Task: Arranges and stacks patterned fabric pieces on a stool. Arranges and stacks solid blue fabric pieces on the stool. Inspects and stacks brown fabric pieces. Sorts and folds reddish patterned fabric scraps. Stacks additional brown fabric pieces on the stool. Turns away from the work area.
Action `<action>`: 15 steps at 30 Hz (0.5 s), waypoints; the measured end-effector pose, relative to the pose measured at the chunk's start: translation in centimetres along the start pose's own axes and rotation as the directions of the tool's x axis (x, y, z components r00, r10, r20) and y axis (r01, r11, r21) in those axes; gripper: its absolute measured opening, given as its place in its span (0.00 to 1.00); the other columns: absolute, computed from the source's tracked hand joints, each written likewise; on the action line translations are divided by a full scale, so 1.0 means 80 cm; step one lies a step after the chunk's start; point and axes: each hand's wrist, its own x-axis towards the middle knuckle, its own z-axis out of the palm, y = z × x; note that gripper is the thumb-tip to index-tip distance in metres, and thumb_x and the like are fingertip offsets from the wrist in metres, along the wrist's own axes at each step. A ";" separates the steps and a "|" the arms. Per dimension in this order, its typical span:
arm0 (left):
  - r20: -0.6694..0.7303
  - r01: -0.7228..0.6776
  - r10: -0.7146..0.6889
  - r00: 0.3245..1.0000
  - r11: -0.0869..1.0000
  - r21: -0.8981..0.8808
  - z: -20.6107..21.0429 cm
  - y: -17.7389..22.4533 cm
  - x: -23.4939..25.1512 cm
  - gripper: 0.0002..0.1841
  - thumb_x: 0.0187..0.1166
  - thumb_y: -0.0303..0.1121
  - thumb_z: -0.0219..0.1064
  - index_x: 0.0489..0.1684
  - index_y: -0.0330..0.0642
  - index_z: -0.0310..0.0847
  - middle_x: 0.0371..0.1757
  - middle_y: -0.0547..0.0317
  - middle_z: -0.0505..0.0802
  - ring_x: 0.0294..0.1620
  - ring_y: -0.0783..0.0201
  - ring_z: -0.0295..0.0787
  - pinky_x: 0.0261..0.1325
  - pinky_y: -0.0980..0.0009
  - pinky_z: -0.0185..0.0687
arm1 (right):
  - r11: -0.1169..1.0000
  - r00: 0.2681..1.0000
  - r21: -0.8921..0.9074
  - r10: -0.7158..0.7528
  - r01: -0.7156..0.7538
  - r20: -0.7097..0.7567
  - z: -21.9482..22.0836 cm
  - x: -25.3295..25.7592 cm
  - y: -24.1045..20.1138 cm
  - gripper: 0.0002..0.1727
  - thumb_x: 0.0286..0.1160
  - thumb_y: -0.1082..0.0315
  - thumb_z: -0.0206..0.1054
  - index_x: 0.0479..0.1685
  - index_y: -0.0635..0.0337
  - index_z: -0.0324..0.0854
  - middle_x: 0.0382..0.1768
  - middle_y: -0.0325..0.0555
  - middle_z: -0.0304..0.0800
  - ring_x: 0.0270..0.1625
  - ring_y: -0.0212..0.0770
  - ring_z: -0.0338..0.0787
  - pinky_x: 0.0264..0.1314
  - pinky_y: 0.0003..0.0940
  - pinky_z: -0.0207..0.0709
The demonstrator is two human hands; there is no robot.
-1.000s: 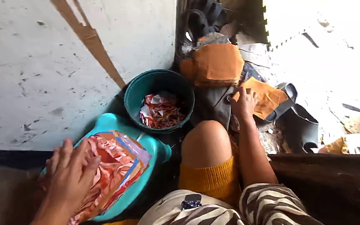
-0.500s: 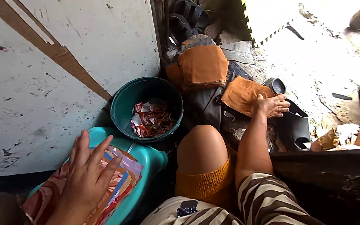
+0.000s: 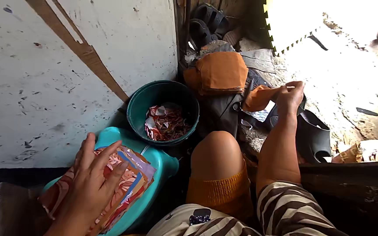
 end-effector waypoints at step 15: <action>0.067 0.013 0.045 0.997 0.735 -0.678 0.051 0.095 0.050 0.31 0.85 0.52 0.58 0.82 0.42 0.71 0.84 0.51 0.75 0.85 0.58 0.68 0.82 0.54 0.71 | 0.637 0.278 0.699 -0.771 0.325 0.573 -0.052 -0.172 -0.202 0.26 0.71 0.79 0.61 0.70 0.52 0.76 0.51 0.38 0.89 0.40 0.29 0.91 0.42 0.26 0.89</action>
